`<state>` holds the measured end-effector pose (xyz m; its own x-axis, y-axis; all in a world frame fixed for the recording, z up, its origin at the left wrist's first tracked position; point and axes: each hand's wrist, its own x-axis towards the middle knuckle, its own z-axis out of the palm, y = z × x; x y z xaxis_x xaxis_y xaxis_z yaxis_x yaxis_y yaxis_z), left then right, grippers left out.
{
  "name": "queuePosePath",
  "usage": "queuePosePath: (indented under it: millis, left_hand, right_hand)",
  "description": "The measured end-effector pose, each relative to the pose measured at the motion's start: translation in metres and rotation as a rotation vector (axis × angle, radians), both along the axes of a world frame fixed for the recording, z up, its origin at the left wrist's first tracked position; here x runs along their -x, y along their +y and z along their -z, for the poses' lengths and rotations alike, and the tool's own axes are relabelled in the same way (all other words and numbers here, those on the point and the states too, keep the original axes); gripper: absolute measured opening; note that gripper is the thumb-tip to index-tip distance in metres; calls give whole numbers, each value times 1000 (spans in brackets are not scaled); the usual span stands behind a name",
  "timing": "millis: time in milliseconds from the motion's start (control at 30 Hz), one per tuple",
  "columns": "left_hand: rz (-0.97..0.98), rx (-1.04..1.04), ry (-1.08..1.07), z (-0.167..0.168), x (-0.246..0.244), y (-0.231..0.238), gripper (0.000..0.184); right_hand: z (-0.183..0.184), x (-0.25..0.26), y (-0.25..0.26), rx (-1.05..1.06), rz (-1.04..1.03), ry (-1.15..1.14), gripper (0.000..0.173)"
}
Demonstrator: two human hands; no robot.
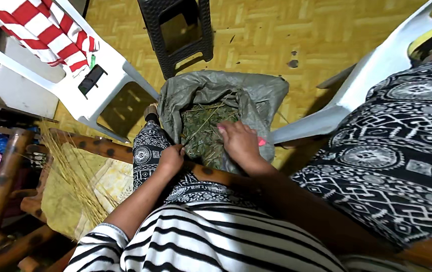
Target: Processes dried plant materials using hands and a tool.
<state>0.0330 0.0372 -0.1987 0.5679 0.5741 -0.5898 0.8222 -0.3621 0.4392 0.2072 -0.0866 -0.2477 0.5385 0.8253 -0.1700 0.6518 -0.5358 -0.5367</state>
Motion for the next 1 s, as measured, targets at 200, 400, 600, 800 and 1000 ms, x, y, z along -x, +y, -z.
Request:
queuePosePath:
  millis: [200, 400, 600, 800, 1000]
  left_hand:
    - [105, -111, -7, 8, -1, -6, 35]
    - [149, -208, 43, 13, -1, -13, 32]
    - [219, -271, 45, 14, -3, -21, 33]
    - [204, -314, 24, 17, 2, -20, 33]
    - [149, -233, 4, 15, 3, -14, 32]
  right_hand:
    - [-15, 27, 1, 55, -212, 171, 39]
    - [-15, 32, 2, 89, -231, 122, 38]
    - [-9, 33, 3, 108, -219, 74, 38]
    - [-3, 18, 1, 152, -112, -38, 38]
    - [-6, 9, 1, 80, -21, 84, 40]
